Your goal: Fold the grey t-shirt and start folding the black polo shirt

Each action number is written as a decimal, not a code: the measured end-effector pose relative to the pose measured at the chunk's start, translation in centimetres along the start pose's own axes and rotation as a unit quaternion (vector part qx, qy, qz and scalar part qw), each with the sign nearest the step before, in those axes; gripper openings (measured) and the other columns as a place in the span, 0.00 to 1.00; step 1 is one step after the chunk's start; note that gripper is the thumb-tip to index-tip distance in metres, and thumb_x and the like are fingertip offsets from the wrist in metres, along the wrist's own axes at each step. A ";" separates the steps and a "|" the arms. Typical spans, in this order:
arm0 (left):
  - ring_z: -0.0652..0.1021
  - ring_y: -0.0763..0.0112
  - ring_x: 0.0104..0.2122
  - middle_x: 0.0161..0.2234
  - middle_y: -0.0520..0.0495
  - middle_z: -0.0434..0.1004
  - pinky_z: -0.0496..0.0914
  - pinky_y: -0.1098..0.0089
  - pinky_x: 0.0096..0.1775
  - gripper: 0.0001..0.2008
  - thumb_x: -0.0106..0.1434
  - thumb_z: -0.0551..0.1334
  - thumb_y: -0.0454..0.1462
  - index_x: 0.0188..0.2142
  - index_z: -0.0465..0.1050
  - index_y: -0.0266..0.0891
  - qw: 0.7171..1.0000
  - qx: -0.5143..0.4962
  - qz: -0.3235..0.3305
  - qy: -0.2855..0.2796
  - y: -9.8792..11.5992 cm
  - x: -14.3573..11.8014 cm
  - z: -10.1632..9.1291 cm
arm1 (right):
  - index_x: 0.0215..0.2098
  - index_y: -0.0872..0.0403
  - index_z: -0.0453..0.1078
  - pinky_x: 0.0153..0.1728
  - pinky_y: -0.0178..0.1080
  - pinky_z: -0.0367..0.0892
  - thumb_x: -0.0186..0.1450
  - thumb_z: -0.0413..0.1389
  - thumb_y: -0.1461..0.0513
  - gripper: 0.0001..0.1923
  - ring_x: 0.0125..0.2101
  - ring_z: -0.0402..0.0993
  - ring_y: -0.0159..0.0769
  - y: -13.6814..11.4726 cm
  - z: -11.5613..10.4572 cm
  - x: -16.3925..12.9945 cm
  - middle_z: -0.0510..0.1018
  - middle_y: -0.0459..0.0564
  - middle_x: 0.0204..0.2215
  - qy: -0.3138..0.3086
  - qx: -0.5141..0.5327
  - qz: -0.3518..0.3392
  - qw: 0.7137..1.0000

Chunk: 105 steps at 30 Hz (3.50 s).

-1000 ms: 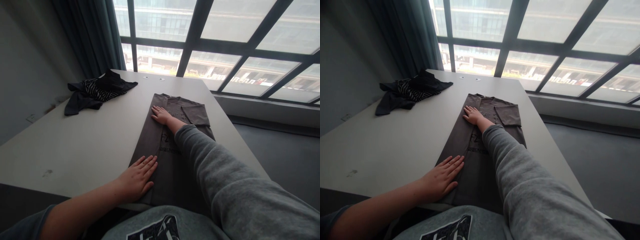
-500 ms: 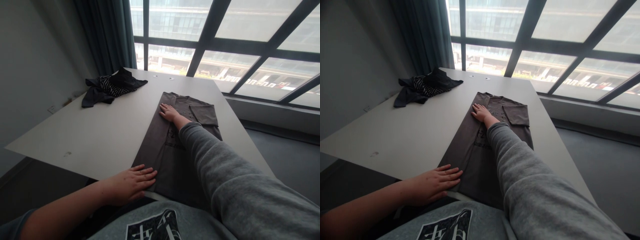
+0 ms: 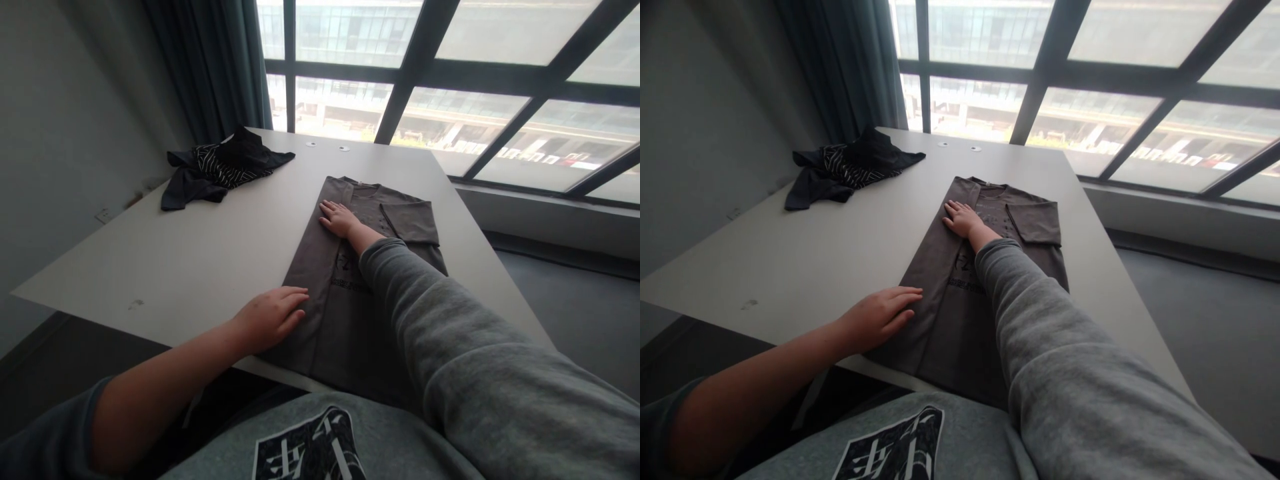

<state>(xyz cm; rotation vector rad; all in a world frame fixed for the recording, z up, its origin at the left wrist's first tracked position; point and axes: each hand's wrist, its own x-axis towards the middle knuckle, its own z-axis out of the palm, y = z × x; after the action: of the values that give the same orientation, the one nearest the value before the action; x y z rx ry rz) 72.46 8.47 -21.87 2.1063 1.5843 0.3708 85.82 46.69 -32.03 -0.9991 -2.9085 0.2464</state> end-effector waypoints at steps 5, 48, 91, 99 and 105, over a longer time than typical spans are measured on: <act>0.50 0.50 0.77 0.78 0.34 0.45 0.48 0.49 0.74 0.35 0.77 0.53 0.50 0.76 0.54 0.33 0.990 0.131 0.020 -0.047 0.9 2.2 4.7 | 0.79 0.59 0.51 0.74 0.53 0.47 0.78 0.44 0.47 0.38 0.76 0.49 0.54 -0.1 0.1 -0.1 0.51 0.59 0.77 0.002 -0.009 -0.002 1.000; 0.51 0.49 0.76 0.78 0.38 0.45 0.49 0.46 0.73 0.36 0.78 0.50 0.53 0.76 0.55 0.36 0.986 0.139 0.064 -0.069 -0.9 8.5 4.7 | 0.79 0.55 0.51 0.75 0.53 0.40 0.79 0.42 0.46 0.37 0.78 0.36 0.50 0.2 0.3 -0.3 0.45 0.55 0.79 -0.014 0.029 0.031 0.999; 0.74 0.53 0.64 0.65 0.44 0.74 0.68 0.51 0.65 0.19 0.71 0.64 0.38 0.61 0.76 0.46 0.979 0.059 0.195 -0.023 -2.4 9.7 0.9 | 0.60 0.55 0.77 0.69 0.52 0.54 0.77 0.50 0.56 0.21 0.63 0.69 0.48 4.6 -6.6 -9.9 0.77 0.61 0.60 0.075 -0.058 0.227 0.969; 0.75 0.57 0.62 0.62 0.44 0.77 0.68 0.56 0.63 0.15 0.75 0.61 0.42 0.58 0.78 0.45 0.967 0.064 0.244 -0.038 -1.1 10.5 1.4 | 0.59 0.56 0.79 0.66 0.43 0.62 0.74 0.54 0.62 0.19 0.62 0.73 0.47 14.9 -11.9 -25.7 0.79 0.61 0.60 -0.033 -0.048 0.287 0.956; 0.80 0.59 0.53 0.57 0.46 0.80 0.72 0.61 0.55 0.12 0.71 0.65 0.39 0.53 0.80 0.47 0.919 0.117 0.362 -0.106 6.1 13.0 3.5 | 0.69 0.55 0.70 0.66 0.42 0.62 0.77 0.51 0.62 0.25 0.66 0.70 0.46 17.2 -11.8 -28.9 0.73 0.58 0.67 -0.047 -0.008 0.306 0.951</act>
<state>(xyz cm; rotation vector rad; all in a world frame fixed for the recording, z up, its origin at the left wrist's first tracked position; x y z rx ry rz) 83.03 18.75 -22.57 2.7657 0.7027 0.1766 120.30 43.83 -23.32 -1.9169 -2.5846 0.2974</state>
